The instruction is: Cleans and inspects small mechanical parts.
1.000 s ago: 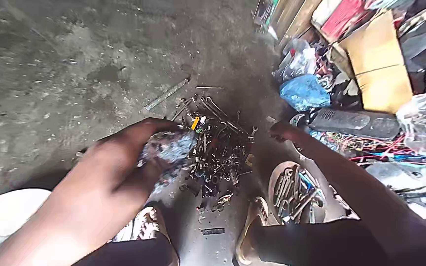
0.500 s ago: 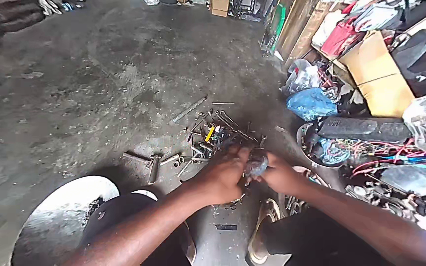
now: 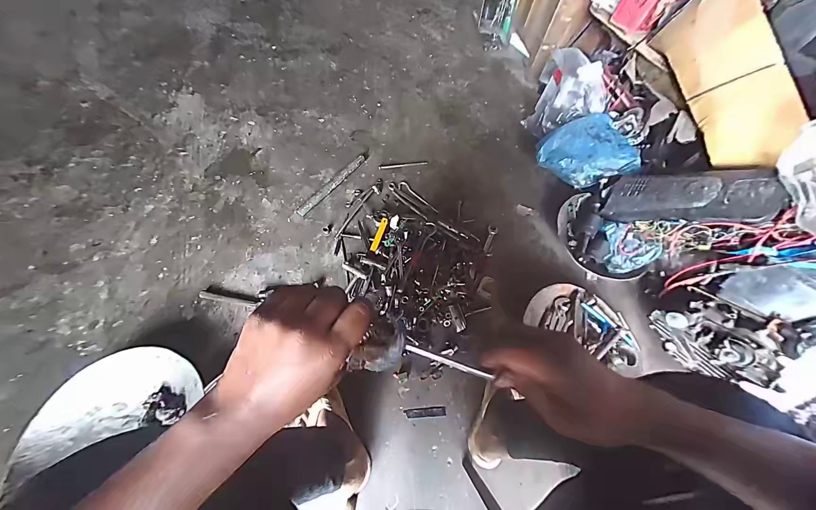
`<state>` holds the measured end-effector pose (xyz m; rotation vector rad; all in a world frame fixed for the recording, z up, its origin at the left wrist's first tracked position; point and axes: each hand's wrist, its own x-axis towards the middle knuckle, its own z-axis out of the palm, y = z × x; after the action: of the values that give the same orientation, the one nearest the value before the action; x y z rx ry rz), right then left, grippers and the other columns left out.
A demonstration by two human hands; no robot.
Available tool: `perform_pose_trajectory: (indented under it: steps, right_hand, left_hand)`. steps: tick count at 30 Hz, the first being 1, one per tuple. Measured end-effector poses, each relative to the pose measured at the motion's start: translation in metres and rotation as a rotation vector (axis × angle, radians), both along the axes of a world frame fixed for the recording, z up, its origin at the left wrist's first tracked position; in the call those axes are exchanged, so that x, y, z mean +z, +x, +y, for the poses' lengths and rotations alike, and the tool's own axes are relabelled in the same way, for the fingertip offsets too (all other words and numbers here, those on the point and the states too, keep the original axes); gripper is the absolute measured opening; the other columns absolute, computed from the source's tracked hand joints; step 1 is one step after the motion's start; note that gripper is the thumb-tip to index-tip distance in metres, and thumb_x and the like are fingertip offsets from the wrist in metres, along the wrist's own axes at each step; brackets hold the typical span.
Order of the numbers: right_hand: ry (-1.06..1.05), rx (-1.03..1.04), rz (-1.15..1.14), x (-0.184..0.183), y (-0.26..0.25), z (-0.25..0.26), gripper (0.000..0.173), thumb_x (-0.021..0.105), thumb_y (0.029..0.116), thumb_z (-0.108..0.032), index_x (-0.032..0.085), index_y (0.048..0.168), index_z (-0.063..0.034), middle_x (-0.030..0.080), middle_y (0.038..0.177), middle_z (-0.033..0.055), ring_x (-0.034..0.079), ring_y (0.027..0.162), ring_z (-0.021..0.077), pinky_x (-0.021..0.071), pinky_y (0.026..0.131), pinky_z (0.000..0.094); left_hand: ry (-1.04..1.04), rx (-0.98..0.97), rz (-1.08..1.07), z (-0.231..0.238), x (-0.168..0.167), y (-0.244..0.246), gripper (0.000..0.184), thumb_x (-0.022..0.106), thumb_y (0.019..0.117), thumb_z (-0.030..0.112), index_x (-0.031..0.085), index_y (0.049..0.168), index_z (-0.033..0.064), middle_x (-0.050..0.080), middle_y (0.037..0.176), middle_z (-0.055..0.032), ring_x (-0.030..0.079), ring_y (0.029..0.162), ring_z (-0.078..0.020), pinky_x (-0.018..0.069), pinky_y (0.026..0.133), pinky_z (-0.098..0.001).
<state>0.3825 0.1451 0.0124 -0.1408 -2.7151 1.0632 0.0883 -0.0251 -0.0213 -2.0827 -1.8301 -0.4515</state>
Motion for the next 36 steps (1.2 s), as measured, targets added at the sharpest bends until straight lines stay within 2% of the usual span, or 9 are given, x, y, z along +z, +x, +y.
perform_pose_trajectory:
  steps: [3,5,7,9,12,15,22,31,36]
  right_hand:
    - [-1.374,-0.048,-0.192,-0.016,-0.011,-0.014,0.02,0.05,0.106,-0.03,0.062,0.098,-0.0158,0.053,0.076,-0.0065,0.051,0.06,0.002,0.0463,0.054,0.0181]
    - [-1.623,-0.001,-0.232,-0.021,-0.019,-0.022,0.016,0.052,0.1044,-0.03,0.062,0.095,-0.0199,0.055,0.072,-0.0075,0.053,0.059,0.0044,0.0478,0.053,0.0222]
    - [-1.337,-0.001,-0.176,-0.016,-0.026,-0.021,0.019,0.043,0.107,-0.019,0.057,0.095,-0.0158,0.054,0.074,-0.0067,0.054,0.062,0.003,0.048,0.057,0.0197]
    - [-0.545,0.032,-0.026,-0.013,-0.034,-0.009,0.02,0.044,0.1041,-0.004,0.062,0.097,-0.0024,0.057,0.081,0.0009,0.057,0.076,0.0051,0.049,0.07,0.0194]
    - [0.644,0.175,0.119,-0.001,-0.04,0.022,0.013,0.052,0.102,-0.006,0.065,0.103,-0.0094,0.062,0.09,0.0097,0.063,0.088,0.0274,0.0545,0.079,0.0419]
    - [0.952,0.133,0.093,0.001,-0.033,0.042,0.019,0.053,0.1023,-0.007,0.067,0.113,-0.0139,0.066,0.093,0.0091,0.065,0.086,0.0289,0.0546,0.075,0.0433]
    - [0.203,0.039,-0.024,-0.01,-0.032,0.05,0.022,0.053,0.1054,-0.018,0.072,0.112,-0.0111,0.069,0.097,0.0012,0.066,0.092,0.0107,0.0572,0.083,0.0297]
    - [-1.379,0.014,-0.151,0.0,-0.07,-0.006,0.019,0.049,0.1062,-0.022,0.063,0.1,-0.0097,0.053,0.077,-0.0039,0.053,0.064,0.0039,0.0509,0.064,0.0206]
    - [-1.119,-0.006,-0.127,0.024,-0.087,-0.006,0.029,0.041,0.1089,-0.024,0.062,0.1,-0.0072,0.052,0.073,0.0002,0.054,0.062,0.0079,0.0514,0.061,0.0239]
  left_hand:
    - [0.198,-0.107,0.084,0.012,-0.007,0.02,0.013,0.049,0.1033,0.01,0.062,0.103,0.0065,0.065,0.082,-0.016,0.064,0.075,-0.0374,0.0509,0.069,-0.0526]
    - [0.273,-0.19,0.086,0.022,-0.001,0.042,0.014,0.049,0.1039,0.01,0.063,0.104,0.0079,0.065,0.081,-0.0132,0.063,0.074,-0.034,0.0513,0.07,-0.0489]
    - [0.25,-0.205,0.049,0.031,0.003,0.056,0.014,0.048,0.1036,0.008,0.062,0.101,0.0061,0.062,0.076,-0.0122,0.062,0.07,-0.0323,0.0506,0.068,-0.0466]
    - [0.107,-0.174,-0.046,0.035,0.006,0.056,0.013,0.05,0.1014,0.008,0.061,0.095,0.0046,0.062,0.072,-0.0131,0.064,0.067,-0.0333,0.052,0.063,-0.0484]
    - [-0.18,-0.02,-0.169,0.037,0.002,0.04,0.016,0.072,0.073,0.02,0.067,0.087,0.0142,0.063,0.068,-0.0049,0.067,0.065,-0.0303,0.0543,0.065,-0.055]
    - [-0.474,0.21,-0.455,0.036,-0.005,-0.009,0.028,0.081,0.0707,0.021,0.075,0.098,0.0232,0.071,0.078,-0.0015,0.07,0.072,-0.0256,0.0559,0.068,-0.0577]
    - [-0.431,0.052,-1.522,0.009,-0.001,-0.052,0.034,0.082,0.0773,0.016,0.074,0.109,0.0224,0.076,0.091,-0.0012,0.071,0.07,-0.0097,0.0599,0.058,-0.0245]
    - [0.298,0.133,-0.999,0.008,-0.029,-0.129,0.058,0.08,0.0879,0.029,0.053,0.135,0.0085,0.068,0.119,-0.0124,0.069,0.103,-0.0263,0.0601,0.086,-0.0478]
    - [0.528,0.348,-1.187,0.014,-0.001,-0.157,0.037,0.074,0.0937,0.042,0.063,0.12,0.0191,0.067,0.103,0.0046,0.067,0.092,-0.0091,0.0588,0.083,-0.0336]
